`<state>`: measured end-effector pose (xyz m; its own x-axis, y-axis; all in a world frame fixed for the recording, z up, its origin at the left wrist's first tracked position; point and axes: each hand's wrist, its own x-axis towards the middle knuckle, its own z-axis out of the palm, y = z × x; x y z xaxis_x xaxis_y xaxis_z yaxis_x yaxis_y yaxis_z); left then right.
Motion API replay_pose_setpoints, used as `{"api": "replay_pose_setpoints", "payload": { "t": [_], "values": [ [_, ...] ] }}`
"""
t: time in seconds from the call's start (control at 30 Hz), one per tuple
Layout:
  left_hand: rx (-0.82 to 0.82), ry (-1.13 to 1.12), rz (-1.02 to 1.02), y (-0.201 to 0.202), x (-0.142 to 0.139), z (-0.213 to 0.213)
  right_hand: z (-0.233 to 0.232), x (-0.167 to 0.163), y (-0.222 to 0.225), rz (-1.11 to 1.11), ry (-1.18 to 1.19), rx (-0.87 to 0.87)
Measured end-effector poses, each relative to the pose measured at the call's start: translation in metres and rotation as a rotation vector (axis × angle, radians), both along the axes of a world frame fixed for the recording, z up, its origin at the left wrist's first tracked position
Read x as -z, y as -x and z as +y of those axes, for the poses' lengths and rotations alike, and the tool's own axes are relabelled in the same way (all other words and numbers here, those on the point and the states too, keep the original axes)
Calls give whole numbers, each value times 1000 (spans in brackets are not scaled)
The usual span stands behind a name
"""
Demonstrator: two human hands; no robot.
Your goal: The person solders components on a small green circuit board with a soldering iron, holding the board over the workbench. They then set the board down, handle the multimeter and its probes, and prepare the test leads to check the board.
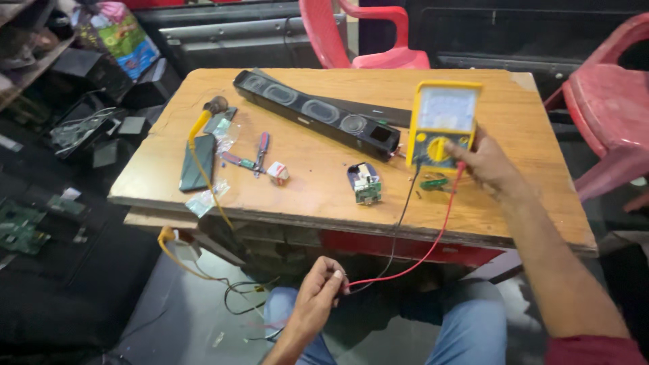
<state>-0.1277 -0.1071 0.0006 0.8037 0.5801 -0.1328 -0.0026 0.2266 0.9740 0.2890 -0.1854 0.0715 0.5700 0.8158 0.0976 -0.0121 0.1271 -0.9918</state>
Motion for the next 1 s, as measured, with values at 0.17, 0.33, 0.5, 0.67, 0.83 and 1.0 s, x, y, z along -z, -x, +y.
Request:
{"api": "replay_pose_setpoints", "payload": {
  "t": [0.17,0.33,0.5,0.67,0.83,1.0],
  "values": [
    [94,-45,-6,-45,-18,-17,-42,-18,-55,134,136,103],
    [184,-125,-131,-88,-27,-40,-72,-9,-87,190,261,64],
    [213,-141,-89,-103,-27,-49,-69,12,-96,175,322,-10],
    [243,-60,34,-101,-23,-49,-52,19,-95,225,357,-75],
    [249,-17,23,-104,-12,-48,-42,8,-89,-116,626,-14],
    [253,37,42,-108,3,-48,-57,-19,-76,-848,783,363]
  ]
}}
